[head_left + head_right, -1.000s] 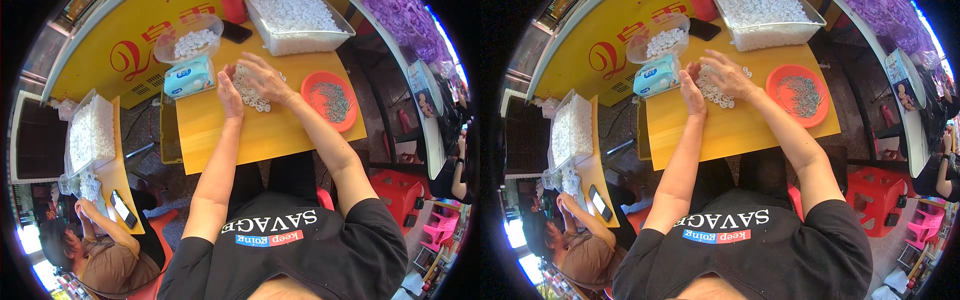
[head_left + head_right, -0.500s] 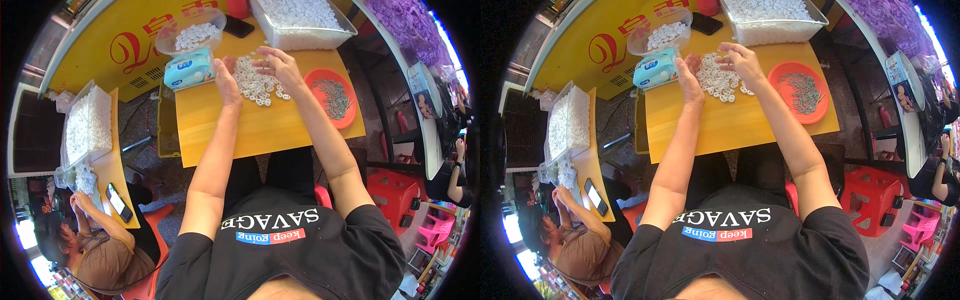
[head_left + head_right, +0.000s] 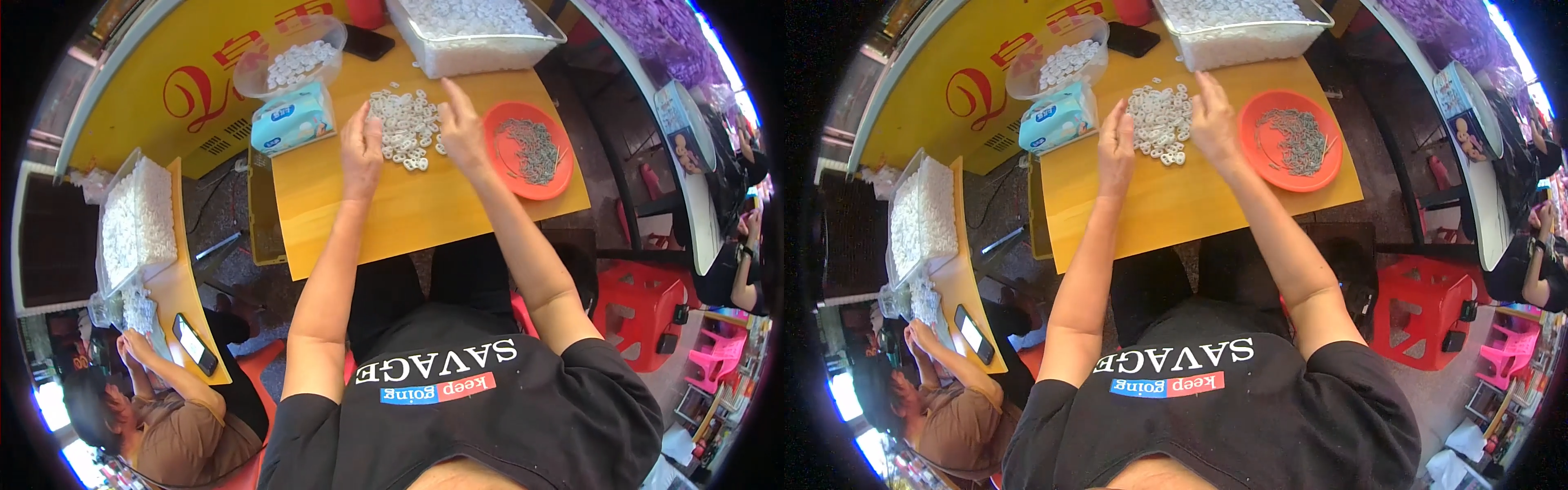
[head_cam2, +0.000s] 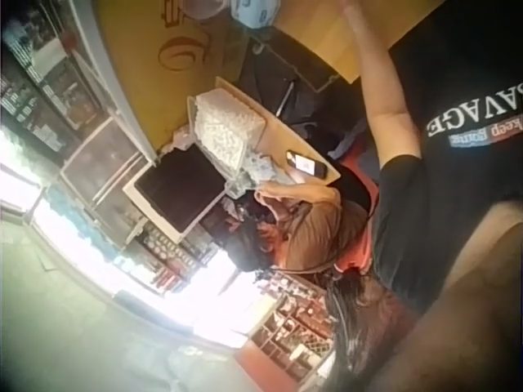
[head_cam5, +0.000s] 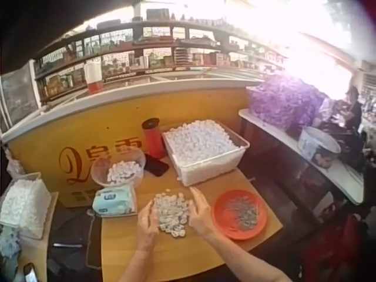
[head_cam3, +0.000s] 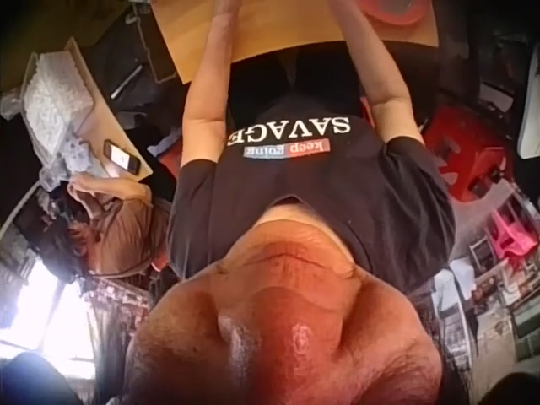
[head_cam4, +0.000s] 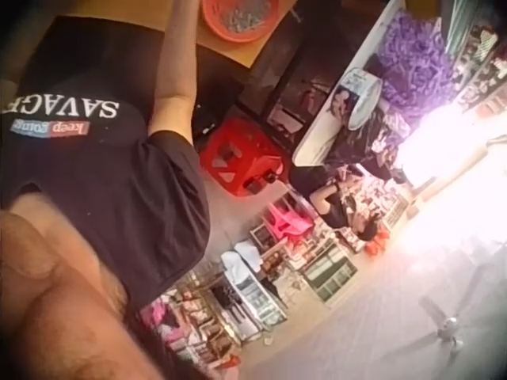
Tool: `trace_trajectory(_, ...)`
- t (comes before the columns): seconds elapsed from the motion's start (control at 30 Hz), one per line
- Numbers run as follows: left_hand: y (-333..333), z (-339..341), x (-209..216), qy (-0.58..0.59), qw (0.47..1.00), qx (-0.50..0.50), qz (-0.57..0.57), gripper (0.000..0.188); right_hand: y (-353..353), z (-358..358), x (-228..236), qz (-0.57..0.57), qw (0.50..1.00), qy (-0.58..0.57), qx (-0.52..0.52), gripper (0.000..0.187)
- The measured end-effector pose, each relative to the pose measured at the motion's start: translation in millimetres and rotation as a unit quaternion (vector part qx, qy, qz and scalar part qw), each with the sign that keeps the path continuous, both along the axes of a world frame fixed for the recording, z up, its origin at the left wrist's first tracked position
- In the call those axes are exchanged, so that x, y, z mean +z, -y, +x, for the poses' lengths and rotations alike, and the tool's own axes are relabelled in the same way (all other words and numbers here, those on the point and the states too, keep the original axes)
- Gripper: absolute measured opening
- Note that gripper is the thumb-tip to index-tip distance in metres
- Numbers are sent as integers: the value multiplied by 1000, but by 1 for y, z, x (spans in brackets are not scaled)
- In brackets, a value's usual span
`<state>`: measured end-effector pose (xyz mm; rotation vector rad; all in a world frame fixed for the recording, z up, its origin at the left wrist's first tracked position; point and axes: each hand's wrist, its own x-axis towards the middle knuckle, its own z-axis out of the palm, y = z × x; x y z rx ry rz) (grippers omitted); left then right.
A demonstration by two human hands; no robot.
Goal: Assembling small white plastic components by inserting metal pins into them.
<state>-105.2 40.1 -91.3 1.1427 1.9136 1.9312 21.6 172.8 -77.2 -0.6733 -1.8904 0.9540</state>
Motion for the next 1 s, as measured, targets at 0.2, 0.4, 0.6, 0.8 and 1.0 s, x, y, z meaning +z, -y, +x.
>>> trace_trajectory(0.2,12,18,5,-361,920,-38,-146,63,29,0,-16,106,983,121,-87,52)
trace_trajectory(0.4,20,25,4,-439,866,-84,-226,73,42,-7,-21,110,989,43,-89,53)
trace_trajectory(0.6,21,35,4,-438,869,-99,-209,65,42,1,-19,89,990,-32,-106,51)
trace_trajectory(0.8,19,40,5,-451,869,-101,-180,65,42,-6,-24,75,987,-69,-121,51)
trace_trajectory(1.0,19,48,11,-452,868,-106,-177,59,41,-9,-28,46,989,-83,-111,50)
